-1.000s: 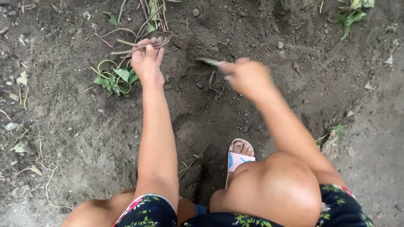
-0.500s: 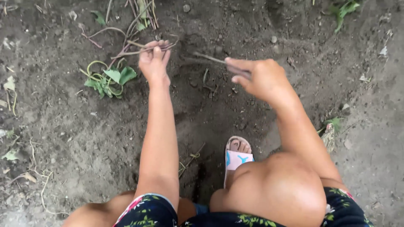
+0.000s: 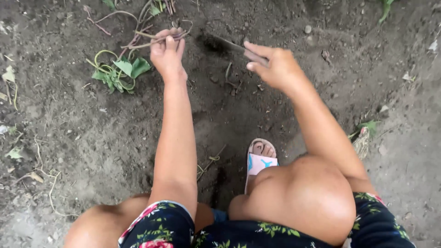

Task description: Planting sweet potato vine cuttings into garden soil using a hand trowel.

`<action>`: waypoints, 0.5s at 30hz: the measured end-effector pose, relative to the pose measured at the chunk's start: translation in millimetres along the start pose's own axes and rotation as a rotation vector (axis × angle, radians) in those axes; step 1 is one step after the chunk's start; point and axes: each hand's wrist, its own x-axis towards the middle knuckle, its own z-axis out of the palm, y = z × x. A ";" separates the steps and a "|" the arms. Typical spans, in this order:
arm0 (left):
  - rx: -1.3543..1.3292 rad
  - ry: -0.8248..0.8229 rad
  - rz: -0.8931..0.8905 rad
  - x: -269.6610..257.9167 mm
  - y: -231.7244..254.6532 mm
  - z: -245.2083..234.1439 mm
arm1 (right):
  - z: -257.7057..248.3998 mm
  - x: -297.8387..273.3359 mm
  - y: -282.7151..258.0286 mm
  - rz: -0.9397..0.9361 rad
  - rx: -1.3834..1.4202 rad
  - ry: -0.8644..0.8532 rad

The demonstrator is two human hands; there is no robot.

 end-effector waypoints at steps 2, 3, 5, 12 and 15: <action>0.003 0.000 0.005 2.4 0.5 -10.5 | -8.0 -17.8 -17.9 -0.062 -0.304 0.062; 0.002 0.004 0.013 8.0 1.1 -12.1 | -14.0 -24.0 -28.2 -0.125 -0.611 0.124; 0.036 0.033 0.021 7.0 13.8 -6.5 | 26.5 12.9 -22.7 -0.034 -0.717 -0.014; 0.142 -0.205 -0.037 1.7 -19.3 -12.7 | 78.8 56.8 59.3 -0.020 -0.675 0.036; 0.236 -0.247 -0.133 -14.4 -25.1 -1.5 | 68.8 40.6 82.6 -0.135 -0.116 0.032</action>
